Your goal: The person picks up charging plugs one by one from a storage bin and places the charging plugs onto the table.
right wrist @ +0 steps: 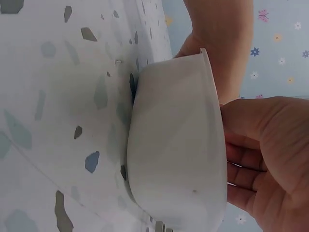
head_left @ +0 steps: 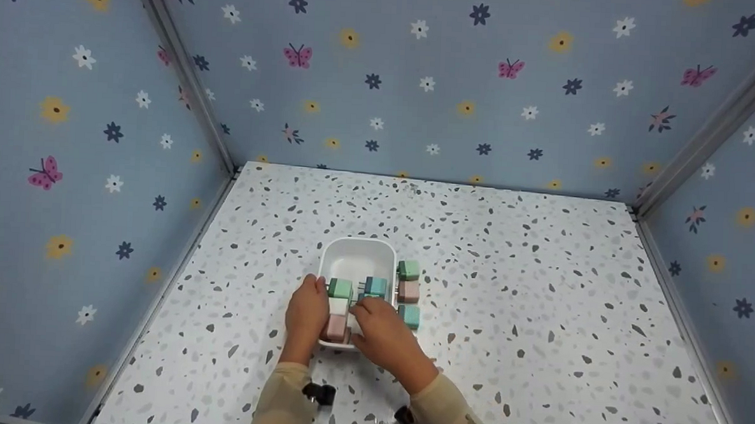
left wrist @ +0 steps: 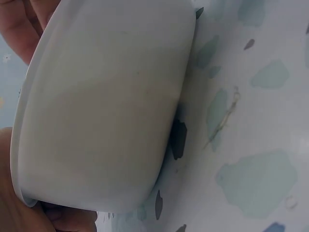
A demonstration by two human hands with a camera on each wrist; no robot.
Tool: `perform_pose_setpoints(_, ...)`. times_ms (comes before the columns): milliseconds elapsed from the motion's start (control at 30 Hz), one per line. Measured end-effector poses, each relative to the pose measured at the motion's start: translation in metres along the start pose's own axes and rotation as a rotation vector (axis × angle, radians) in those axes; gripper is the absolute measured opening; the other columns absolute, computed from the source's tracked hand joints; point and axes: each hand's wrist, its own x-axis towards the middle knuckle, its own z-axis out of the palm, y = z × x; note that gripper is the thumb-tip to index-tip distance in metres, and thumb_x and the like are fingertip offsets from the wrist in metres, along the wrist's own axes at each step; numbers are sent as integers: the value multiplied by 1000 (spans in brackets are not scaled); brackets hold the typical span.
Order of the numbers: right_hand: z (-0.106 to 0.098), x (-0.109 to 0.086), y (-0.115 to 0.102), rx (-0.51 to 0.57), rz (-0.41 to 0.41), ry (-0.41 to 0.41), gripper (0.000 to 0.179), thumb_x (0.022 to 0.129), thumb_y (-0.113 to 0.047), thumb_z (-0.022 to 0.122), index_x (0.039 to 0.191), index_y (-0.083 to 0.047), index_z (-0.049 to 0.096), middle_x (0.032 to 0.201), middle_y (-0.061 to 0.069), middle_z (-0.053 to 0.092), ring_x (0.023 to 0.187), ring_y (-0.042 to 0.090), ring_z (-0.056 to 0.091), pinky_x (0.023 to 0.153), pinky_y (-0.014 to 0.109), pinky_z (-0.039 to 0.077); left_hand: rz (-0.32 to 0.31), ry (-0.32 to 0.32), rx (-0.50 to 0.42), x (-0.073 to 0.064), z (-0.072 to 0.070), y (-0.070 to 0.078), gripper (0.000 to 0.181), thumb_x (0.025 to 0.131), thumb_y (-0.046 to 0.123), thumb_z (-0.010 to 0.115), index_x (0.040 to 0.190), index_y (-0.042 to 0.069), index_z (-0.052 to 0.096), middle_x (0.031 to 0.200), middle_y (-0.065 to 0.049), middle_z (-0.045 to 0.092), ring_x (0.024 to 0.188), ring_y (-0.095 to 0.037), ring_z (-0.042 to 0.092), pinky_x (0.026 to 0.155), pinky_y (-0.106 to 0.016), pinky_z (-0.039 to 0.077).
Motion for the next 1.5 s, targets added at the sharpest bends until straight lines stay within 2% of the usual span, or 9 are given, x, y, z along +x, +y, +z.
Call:
perform_pose_setpoints(200,2,6,-7,194,103,-45,38,87,-23,82,119,-7,69,115,3,65,108,20,63,96,34,51,14,18,6,0,-1,0,34,111,36,38,101,9,57,83,-14,63,73,-31,58,65,-45,42)
perform_pose_setpoints(300,6,10,-11,243,148,-66,39,86,-28,84,116,-7,70,112,3,65,105,18,62,92,33,52,16,20,6,1,-1,0,34,111,35,39,101,9,57,83,-14,63,72,-31,58,65,-46,42)
perform_pose_setpoints(700,10,20,-17,267,201,-126,32,83,-38,86,95,-12,71,96,-2,61,85,12,54,78,29,49,-3,17,21,2,2,-1,35,111,37,39,101,9,57,85,-15,64,73,-32,58,65,-46,42)
perform_pose_setpoints(900,9,23,-16,317,215,-150,32,82,-37,87,93,-12,71,94,-1,60,82,11,52,76,29,48,4,11,17,2,1,-2,35,111,37,38,101,9,56,83,-13,62,71,-30,54,63,-43,40)
perform_pose_setpoints(1133,10,27,-14,288,171,-158,30,81,-32,88,95,-9,74,90,0,63,77,9,52,69,25,47,-11,6,23,1,1,-1,36,111,38,36,103,9,57,85,-14,64,73,-30,58,64,-44,41)
perform_pose_setpoints(1367,11,30,-13,340,203,-188,26,81,-26,88,96,-10,75,88,-1,64,75,8,52,67,24,46,-17,1,17,2,1,1,37,111,38,36,102,10,57,82,-13,62,71,-29,54,62,-41,38)
perform_pose_setpoints(1500,11,31,-13,352,189,-199,25,81,-28,88,94,-11,75,85,-1,64,73,8,51,66,24,45,-15,5,14,1,1,0,36,111,38,37,103,9,57,85,-14,64,71,-29,55,62,-42,39)
